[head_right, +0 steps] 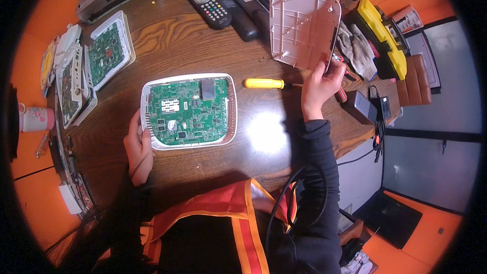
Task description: The person assembles a white rectangular electronic device by placing the circuit board into the casing, aligning the top cover, and securing it with screws using a yellow screwdriver. The person repeats the process for a second similar device, tightening screws and checking alignment.
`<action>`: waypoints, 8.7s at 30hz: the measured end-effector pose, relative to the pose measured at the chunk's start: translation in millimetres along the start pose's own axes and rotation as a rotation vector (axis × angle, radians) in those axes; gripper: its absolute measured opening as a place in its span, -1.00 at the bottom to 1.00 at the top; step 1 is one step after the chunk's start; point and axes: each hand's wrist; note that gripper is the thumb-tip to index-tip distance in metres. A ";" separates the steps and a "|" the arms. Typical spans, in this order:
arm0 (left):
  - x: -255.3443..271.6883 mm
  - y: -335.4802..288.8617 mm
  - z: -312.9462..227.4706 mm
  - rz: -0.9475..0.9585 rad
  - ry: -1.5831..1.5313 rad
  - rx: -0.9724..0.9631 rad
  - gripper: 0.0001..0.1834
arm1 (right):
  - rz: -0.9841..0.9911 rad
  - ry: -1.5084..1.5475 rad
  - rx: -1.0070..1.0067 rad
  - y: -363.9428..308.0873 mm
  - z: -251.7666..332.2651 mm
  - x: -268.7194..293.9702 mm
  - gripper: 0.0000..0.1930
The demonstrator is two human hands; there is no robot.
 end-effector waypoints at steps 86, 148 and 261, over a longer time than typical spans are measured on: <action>6.2 -1.9 -11.8 0.115 -0.142 0.076 -0.50 | 1.595 -0.291 0.190 -36.8 147.2 -40.6 0.07; -5.1 -3.1 -10.4 0.030 -0.050 0.021 -0.43 | 1.292 -0.428 0.503 -56.8 137.1 -85.4 -0.11; 15.9 0.6 -8.3 0.279 -0.964 0.415 -0.71 | 1.414 0.611 -0.701 -89.5 135.0 -86.0 -0.56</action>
Point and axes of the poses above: each hand's wrist, its own y-axis towards the middle knuckle, its own x-axis out of the back of the hand, z = x × y, and after that the axes turned 11 degrees about z, right-handed
